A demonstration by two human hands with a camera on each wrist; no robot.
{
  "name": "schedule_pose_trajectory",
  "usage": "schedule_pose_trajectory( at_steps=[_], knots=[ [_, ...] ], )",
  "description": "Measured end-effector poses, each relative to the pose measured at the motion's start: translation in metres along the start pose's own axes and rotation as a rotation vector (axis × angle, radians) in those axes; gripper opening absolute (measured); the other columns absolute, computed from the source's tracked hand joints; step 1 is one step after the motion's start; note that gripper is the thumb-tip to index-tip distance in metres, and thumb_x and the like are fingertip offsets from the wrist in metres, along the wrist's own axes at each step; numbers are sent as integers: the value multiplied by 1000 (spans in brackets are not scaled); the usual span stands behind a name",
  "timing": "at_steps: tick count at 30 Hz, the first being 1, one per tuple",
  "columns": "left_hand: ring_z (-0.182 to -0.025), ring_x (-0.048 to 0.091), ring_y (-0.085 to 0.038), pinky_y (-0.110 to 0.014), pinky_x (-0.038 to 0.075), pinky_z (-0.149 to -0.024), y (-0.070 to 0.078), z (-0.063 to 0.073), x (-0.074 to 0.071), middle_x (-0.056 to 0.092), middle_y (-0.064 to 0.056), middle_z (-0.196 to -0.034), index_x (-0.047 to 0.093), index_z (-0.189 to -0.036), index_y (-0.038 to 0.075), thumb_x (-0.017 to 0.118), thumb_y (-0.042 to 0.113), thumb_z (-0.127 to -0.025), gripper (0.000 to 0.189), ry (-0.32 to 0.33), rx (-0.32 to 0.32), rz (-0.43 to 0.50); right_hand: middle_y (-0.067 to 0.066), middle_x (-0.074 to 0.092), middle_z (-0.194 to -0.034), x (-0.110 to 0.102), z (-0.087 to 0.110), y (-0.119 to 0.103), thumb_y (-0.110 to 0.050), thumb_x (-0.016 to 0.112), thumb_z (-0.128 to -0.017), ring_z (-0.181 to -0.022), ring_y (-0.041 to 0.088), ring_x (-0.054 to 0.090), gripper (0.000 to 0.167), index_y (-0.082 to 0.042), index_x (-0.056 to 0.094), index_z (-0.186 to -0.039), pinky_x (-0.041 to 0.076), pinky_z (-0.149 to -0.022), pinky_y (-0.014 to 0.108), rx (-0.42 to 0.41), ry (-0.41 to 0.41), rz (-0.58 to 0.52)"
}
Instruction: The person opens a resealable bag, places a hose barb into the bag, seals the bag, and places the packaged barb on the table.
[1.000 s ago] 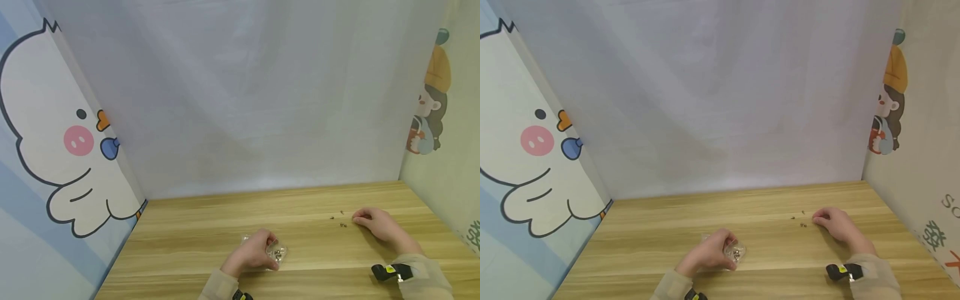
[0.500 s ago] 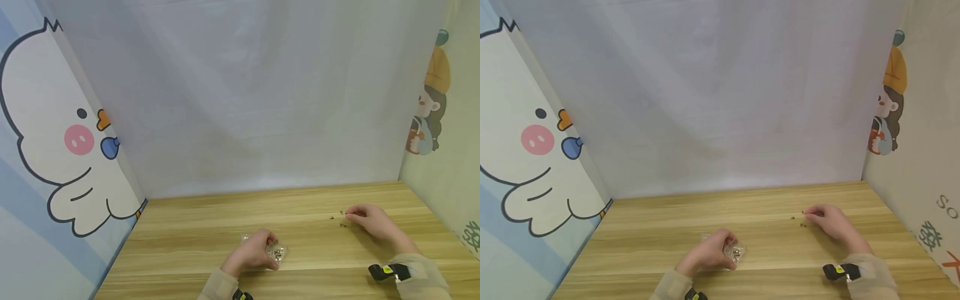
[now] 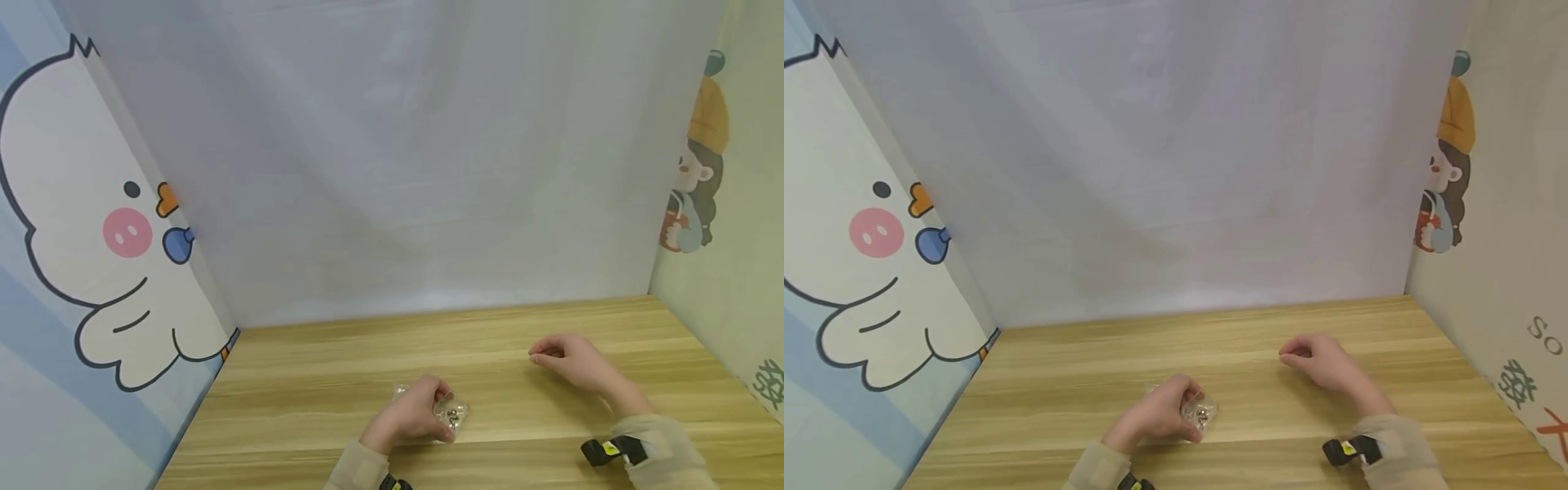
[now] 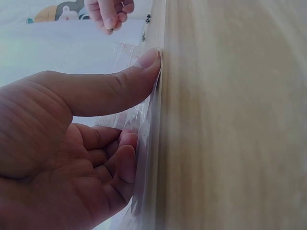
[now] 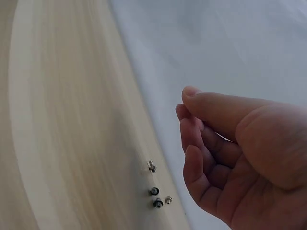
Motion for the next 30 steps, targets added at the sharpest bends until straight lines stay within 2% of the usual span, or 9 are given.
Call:
schedule_pose_trajectory(
  at_steps=[3,9,14,20,25,30],
  knots=[
    [-97,56,-12,-31,52,-95,0,-1,0,60,-1,-109,64,-120,3,101,6,-69,63,0,5,-13,1,76,-103,11,-3,-9,-18,74,-103,-95,18,68,17,-4,77,-111,56,-79,30,-23,-13,-3],
    [-96,55,-11,-31,51,-94,-1,-1,1,59,-1,-108,65,-120,3,101,6,-69,62,-2,9,-19,1,76,-101,35,-6,-28,-16,75,-101,-91,13,67,15,-3,78,-108,55,-77,29,-85,-62,-25],
    [-96,56,-11,-32,51,-94,-2,-1,1,60,0,-109,65,-120,4,101,7,-69,62,-3,-4,-18,-2,76,-98,63,-6,-46,-16,75,-101,-88,8,67,13,-5,78,-107,56,-78,28,-138,-131,-51],
    [-93,57,-10,-31,52,-92,-4,-2,1,61,2,-107,65,-120,6,101,8,-68,63,-4,-10,-21,-6,76,-96,89,-2,-64,-17,76,-99,-87,5,67,9,-10,78,-105,56,-79,27,-162,-207,-52],
    [-92,57,-9,-30,52,-90,-4,-3,1,61,2,-107,66,-120,6,101,9,-68,63,0,-12,-24,-6,77,-95,101,0,-78,-14,76,-99,-86,5,66,7,-8,79,-102,55,-78,27,-201,-217,-83],
    [-92,57,-10,-30,52,-88,-4,-2,1,61,1,-107,65,-120,5,101,9,-69,63,-11,-19,-13,-6,76,-92,111,0,-84,-12,78,-97,-82,3,65,6,-7,80,-101,55,-74,25,-184,-197,-96]
  ],
)
Point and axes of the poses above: each hand's wrist, its own z-axis away from the middle knuckle, its own x-axis out of the palm, y = z × x, the point moved 8 cm from there along -z, towards the middle knuckle
